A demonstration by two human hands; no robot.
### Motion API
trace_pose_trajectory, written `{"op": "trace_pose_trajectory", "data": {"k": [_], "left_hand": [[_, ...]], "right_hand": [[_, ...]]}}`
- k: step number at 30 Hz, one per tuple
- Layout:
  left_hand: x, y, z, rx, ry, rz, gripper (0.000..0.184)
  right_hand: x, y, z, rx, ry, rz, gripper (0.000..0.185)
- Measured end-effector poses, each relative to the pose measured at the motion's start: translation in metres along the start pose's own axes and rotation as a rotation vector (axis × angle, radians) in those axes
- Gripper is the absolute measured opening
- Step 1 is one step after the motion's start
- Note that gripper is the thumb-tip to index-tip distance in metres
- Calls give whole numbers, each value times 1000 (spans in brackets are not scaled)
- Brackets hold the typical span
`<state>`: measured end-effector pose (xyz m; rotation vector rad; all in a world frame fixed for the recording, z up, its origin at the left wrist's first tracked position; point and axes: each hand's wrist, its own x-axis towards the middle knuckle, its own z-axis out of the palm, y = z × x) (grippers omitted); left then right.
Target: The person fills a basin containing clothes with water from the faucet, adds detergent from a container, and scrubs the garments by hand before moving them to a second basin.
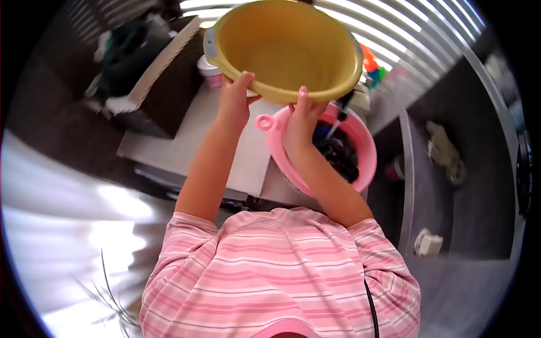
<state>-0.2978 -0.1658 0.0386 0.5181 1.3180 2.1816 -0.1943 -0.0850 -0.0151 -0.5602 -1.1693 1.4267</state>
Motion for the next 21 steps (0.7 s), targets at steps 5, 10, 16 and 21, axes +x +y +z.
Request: {"op": "trace_pose_trajectory", "data": {"k": [5, 10, 16, 21], "left_hand": [[-39, -20, -81, 24, 296, -22, 59], [-72, -43, -132, -59, 451, -20, 58], [-83, -48, -141, -88, 506, 18, 56], [-53, -41, -154, -33, 529, -18, 51]], "right_hand": [[-61, 70, 23, 0, -103, 207, 65], [-100, 59, 32, -107, -325, 212, 79], [-105, 63, 28, -98, -407, 249, 81], [-86, 82, 24, -76, -347, 287, 73]]}}
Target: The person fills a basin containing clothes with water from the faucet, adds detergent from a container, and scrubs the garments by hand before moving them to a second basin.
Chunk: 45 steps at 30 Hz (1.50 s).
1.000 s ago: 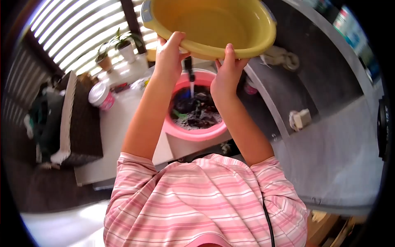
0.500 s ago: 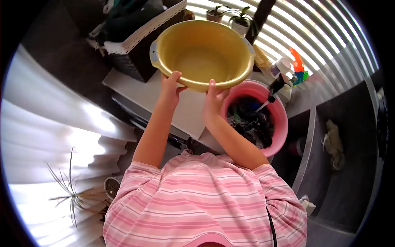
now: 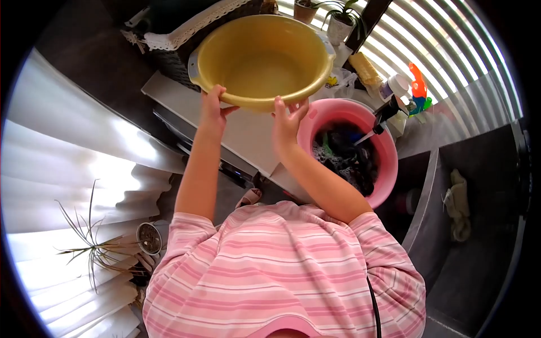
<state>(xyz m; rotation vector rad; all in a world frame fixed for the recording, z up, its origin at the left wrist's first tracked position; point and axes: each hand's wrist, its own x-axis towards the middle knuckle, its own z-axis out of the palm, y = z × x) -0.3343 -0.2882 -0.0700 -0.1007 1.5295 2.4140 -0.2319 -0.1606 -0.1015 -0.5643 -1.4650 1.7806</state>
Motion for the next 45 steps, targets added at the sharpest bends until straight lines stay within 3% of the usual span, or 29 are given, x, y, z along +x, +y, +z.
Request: {"op": "trace_pose_trajectory", "data": {"k": [2, 4, 6, 8, 10, 11, 15, 17, 18, 20, 21, 24, 26, 31, 33, 37, 38, 40, 41, 43, 45], "left_hand": [[19, 20, 7, 68, -40, -52, 41], [59, 19, 0, 103, -66, -59, 33], [87, 22, -3, 113, -157, -259, 30], [103, 26, -2, 153, -187, -271, 30], [120, 26, 6, 191, -214, -285, 30], [129, 25, 9, 190, -183, -310, 30], [151, 6, 17, 148, -9, -343, 33], [169, -19, 2, 131, 10, -297, 34], [176, -27, -2, 110, 32, -255, 36], [171, -18, 0, 60, 69, -242, 34], [173, -14, -2, 63, 101, -251, 30], [187, -17, -20, 36, 131, -254, 18], [193, -17, -30, 116, 109, -163, 12], [208, -9, -55, 187, 70, -142, 13], [197, 15, -58, 536, -9, -56, 15], [225, 15, -77, 429, -53, -244, 14], [223, 15, -79, 456, -67, -197, 15], [223, 19, -80, 485, -86, -150, 16], [223, 19, -80, 550, -84, -163, 19], [209, 27, -76, 616, -81, -177, 22], [174, 33, -73, 376, -99, -138, 34]], "right_hand": [[29, -6, -7, 82, 45, 89, 71], [56, -41, -19, 205, 195, 333, 71], [76, -62, -32, 128, 216, 341, 66], [93, -66, -43, 52, 245, 347, 61], [101, -65, -47, 123, -56, 374, 52], [103, -61, -47, 156, -66, 361, 41], [121, -24, -48, 69, -42, 343, 40], [121, -2, -55, -51, -55, 541, 31], [115, 3, -49, -48, -52, 537, 31], [100, 13, -34, -98, 194, 385, 25], [100, 8, -36, -179, 85, 508, 20], [79, 6, -33, -45, -20, 698, 22], [61, 7, -25, -16, -8, 706, 24], [28, 36, -8, 121, -8, 849, 25], [9, 35, -5, 230, -87, 859, 26], [-11, -2, 6, 420, -139, 1021, 28], [-7, 4, -1, 422, -140, 1026, 28], [9, 23, -25, 201, 155, 706, 31], [22, 26, -36, 201, 156, 706, 31], [42, 26, -49, 132, 60, 501, 30], [42, 24, -48, 140, 77, 502, 29]]}}
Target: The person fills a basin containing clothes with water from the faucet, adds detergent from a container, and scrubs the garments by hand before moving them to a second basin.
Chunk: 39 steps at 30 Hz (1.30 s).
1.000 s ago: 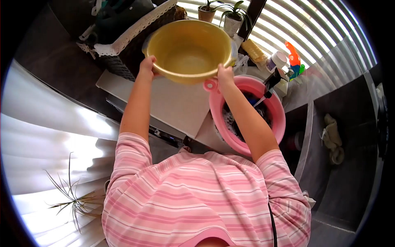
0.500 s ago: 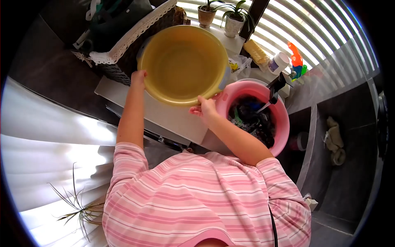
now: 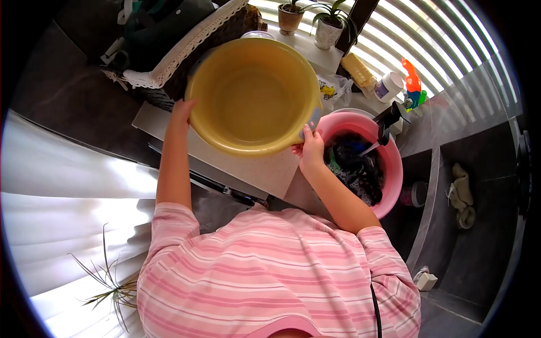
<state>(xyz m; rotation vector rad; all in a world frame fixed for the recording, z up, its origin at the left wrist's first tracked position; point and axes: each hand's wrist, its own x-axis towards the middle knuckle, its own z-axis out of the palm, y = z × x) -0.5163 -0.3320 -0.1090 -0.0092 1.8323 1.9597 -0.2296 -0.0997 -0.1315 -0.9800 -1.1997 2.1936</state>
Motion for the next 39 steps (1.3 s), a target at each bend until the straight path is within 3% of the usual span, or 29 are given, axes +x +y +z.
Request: {"op": "trace_pose_trajectory", "data": {"k": [1, 3, 5, 7, 9, 14, 17, 19, 21, 23, 26, 27, 29, 30, 32, 33, 35, 39], "left_hand": [[-17, -8, 3, 1, -1, 1, 34], [-59, -28, 11, -424, -75, 146, 45], [-105, -65, 39, -449, 202, 234, 51], [-157, -93, 78, -433, 217, 166, 58], [-205, -84, 124, -345, 249, -29, 64], [-199, -97, 108, -428, 210, 72, 67], [-204, -74, 83, -366, 251, 55, 64], [-187, -72, 55, -239, 253, 59, 57], [-164, -67, 29, -164, 210, 52, 57], [-141, -53, 5, -84, 154, 53, 57], [-120, -38, -19, 47, 28, 34, 37], [-121, -28, -23, 57, 2, 34, 37], [-125, -9, -30, 131, -152, -4, 57], [-126, -8, -30, 133, -173, -5, 57], [-123, -2, -26, 341, 67, 223, 77], [-109, 2, -35, 347, 29, 225, 77], [-70, 0, -46, 809, -201, 246, 86], [-49, -4, -46, 819, -221, 209, 82]], "right_hand": [[-1, -1, 2, 14, 14, 1, 28], [-5, 0, 4, 35, 15, -15, 27], [-15, 6, 7, 49, 8, -14, 26], [-29, 6, 10, 89, -57, -21, 24], [-40, 11, 13, 117, -91, 4, 23], [-59, 16, 12, 186, -208, 20, 23], [-86, 30, 18, 220, -274, 109, 26], [-99, 47, 23, 285, -335, 318, 33], [-108, 59, 33, 293, -368, 329, 38], [-111, 67, 42, 207, -185, 279, 39], [-70, 71, 45, 116, 311, -146, 42], [-87, 47, 63, 80, 375, -328, 46], [-74, 50, 57, -59, 374, -367, 51], [-71, 51, 59, -95, 389, -404, 53], [-72, 56, 59, -67, 406, -412, 59], [-83, 63, 66, -59, 442, -423, 59], [-89, 71, 71, -184, 524, -441, 64], [-77, 84, 70, -219, 560, -500, 65]]}}
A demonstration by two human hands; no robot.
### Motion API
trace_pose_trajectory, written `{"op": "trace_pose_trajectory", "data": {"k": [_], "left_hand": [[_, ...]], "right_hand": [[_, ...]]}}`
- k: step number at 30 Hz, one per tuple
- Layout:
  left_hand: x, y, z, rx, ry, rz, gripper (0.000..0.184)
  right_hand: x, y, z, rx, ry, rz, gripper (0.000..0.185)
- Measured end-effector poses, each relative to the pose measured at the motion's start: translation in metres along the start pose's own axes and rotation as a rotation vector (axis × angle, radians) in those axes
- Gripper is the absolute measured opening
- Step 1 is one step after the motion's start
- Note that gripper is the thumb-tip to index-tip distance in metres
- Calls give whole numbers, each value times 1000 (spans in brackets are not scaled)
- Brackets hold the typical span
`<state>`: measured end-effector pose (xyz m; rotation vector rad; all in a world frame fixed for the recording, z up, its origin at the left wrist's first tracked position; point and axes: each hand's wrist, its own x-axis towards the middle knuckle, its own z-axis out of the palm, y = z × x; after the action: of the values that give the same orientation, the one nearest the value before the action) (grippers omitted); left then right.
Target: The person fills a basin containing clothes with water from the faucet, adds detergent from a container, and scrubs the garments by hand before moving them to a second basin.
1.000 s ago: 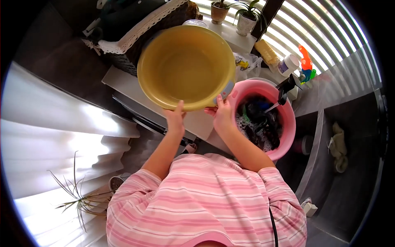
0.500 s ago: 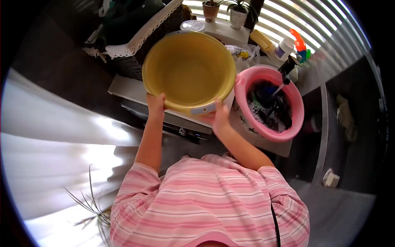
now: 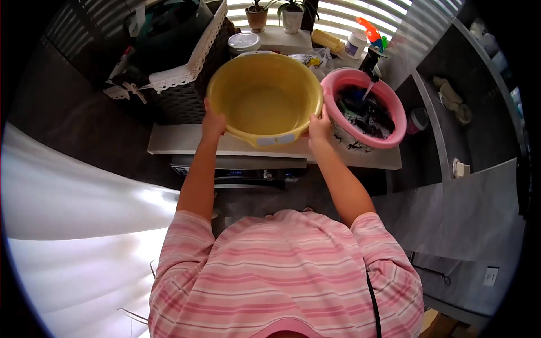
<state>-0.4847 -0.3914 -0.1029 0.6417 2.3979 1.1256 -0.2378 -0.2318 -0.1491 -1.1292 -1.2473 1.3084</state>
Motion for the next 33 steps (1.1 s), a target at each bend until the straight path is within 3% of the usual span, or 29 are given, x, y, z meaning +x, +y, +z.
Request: {"op": "trace_pose_trajectory", "data": {"k": [2, 9, 12, 14, 15, 17, 18, 20, 21, 22, 23, 24, 26, 28, 30, 32, 33], "left_hand": [[25, -14, 7, 14, -68, -7, 82], [27, -14, 3, 96, -143, -24, 84], [52, -27, 10, 345, -177, 74, 84], [15, 9, -5, 268, -168, -109, 81], [21, 0, 2, 269, -173, -105, 81], [47, -22, 16, 508, 96, 177, 74], [36, -10, 18, 509, 94, 183, 74], [-5, 21, 30, 753, 301, 360, 68], [-9, 24, 41, 754, 293, 362, 68], [-10, 27, 51, 751, 146, 433, 68], [-10, 31, 60, 745, 1, 502, 68], [-14, 39, 65, 743, -3, 505, 68], [-21, 54, 70, 778, -75, 538, 69], [-16, 56, 79, 781, -95, 563, 69], [-13, 53, 88, 786, -120, 590, 70], [-12, 45, 97, 822, -300, 410, 72], [-12, 47, 96, 825, -308, 421, 72]], "right_hand": [[-11, -26, 6, 28, -25, 147, 65], [-11, -21, 11, -19, -66, 162, 66], [19, 12, 14, -63, -78, 43, 64], [9, -9, 14, -172, -98, 131, 62], [1, -19, 13, -172, -92, 131, 62], [-14, -35, 15, -21, -55, 183, 60], [-5, -28, 14, -18, -50, 181, 60], [19, 16, 6, -503, -57, -273, 64], [20, 33, 10, -642, 84, -332, 68], [11, 19, 14, -647, 89, -329, 68], [2, 5, 15, -918, 34, -487, 69], [-3, -6, 15, -1188, -27, -643, 71], [5, -17, 15, -1279, -111, -676, 76], [9, -28, 18, -1305, -348, -475, 80], [9, -36, 20, -1348, -371, -435, 82], [7, -41, 20, -1389, -392, -388, 83], [6, -44, 19, -1383, -407, -384, 84]]}}
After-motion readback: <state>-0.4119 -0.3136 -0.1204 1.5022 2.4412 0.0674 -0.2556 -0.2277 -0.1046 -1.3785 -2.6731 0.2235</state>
